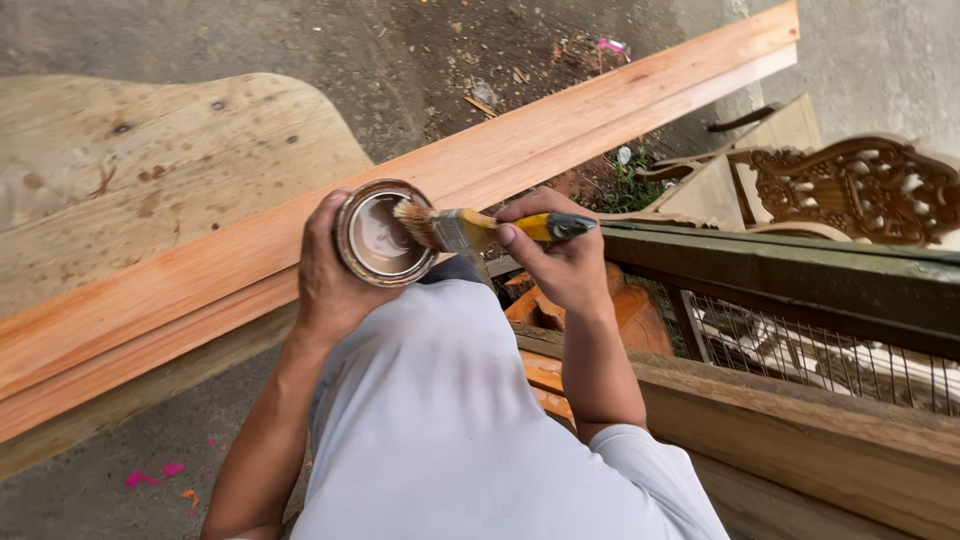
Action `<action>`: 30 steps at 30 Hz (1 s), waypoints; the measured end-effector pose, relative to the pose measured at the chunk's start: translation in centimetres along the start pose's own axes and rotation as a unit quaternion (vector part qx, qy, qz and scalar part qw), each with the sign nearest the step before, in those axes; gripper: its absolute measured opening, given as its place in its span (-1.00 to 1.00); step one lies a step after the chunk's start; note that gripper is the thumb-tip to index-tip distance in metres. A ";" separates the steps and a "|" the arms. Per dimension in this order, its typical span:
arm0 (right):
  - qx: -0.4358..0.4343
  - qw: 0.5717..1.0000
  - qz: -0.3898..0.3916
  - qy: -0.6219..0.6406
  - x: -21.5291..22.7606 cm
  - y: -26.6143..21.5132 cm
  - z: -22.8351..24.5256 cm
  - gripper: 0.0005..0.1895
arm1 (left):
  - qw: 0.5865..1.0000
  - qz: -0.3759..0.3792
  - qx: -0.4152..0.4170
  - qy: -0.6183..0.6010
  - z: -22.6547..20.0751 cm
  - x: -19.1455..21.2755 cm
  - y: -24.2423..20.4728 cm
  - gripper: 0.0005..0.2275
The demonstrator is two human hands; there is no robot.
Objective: The person applies a wood stain to a long plank using a brush. They repeatedly dip the brush into a can of stain and spread it along the length of the plank, covering the surface evenly.
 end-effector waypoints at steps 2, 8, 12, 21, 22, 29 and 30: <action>-0.039 0.998 -0.017 0.048 1.6 -0.2 -3.4 -0.86 | 0.999 -0.013 0.037 -0.026 0.3 -0.6 0.1 0.06; -0.155 0.956 -0.170 0.183 10.6 0.5 -16.8 -0.80 | 0.997 -0.015 0.076 0.019 0.1 -4.0 2.0 0.11; -0.184 0.917 -0.311 0.167 22.0 0.9 -26.7 -0.73 | 0.993 -0.021 0.119 -0.012 -0.3 -7.9 4.0 0.08; -0.229 0.804 -0.510 0.201 37.0 0.8 -45.6 -0.78 | 0.985 -0.019 0.172 -0.029 -3.5 -16.9 8.6 -0.04; -0.237 0.823 -0.487 0.172 35.8 1.3 -45.4 -0.80 | 0.986 -0.015 0.167 -0.022 -3.8 -17.7 9.1 -0.02; -0.251 0.931 -0.239 0.113 23.2 0.0 -40.3 -0.86 | 0.988 0.008 0.148 0.038 -5.1 -22.2 11.2 -0.03; -0.265 0.926 -0.218 0.158 23.4 0.3 -41.1 -0.86 | 0.988 0.008 0.151 0.037 -5.2 -22.7 11.4 -0.03</action>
Point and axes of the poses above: each hand's wrist, its own y-axis towards the middle knuckle, its own x-axis out of the back of the hand, z = x × y, the point moved 8 cm from there along y, towards the middle knuckle, and after that the axes turned 10 degrees about -y, right-handed, at the moved point
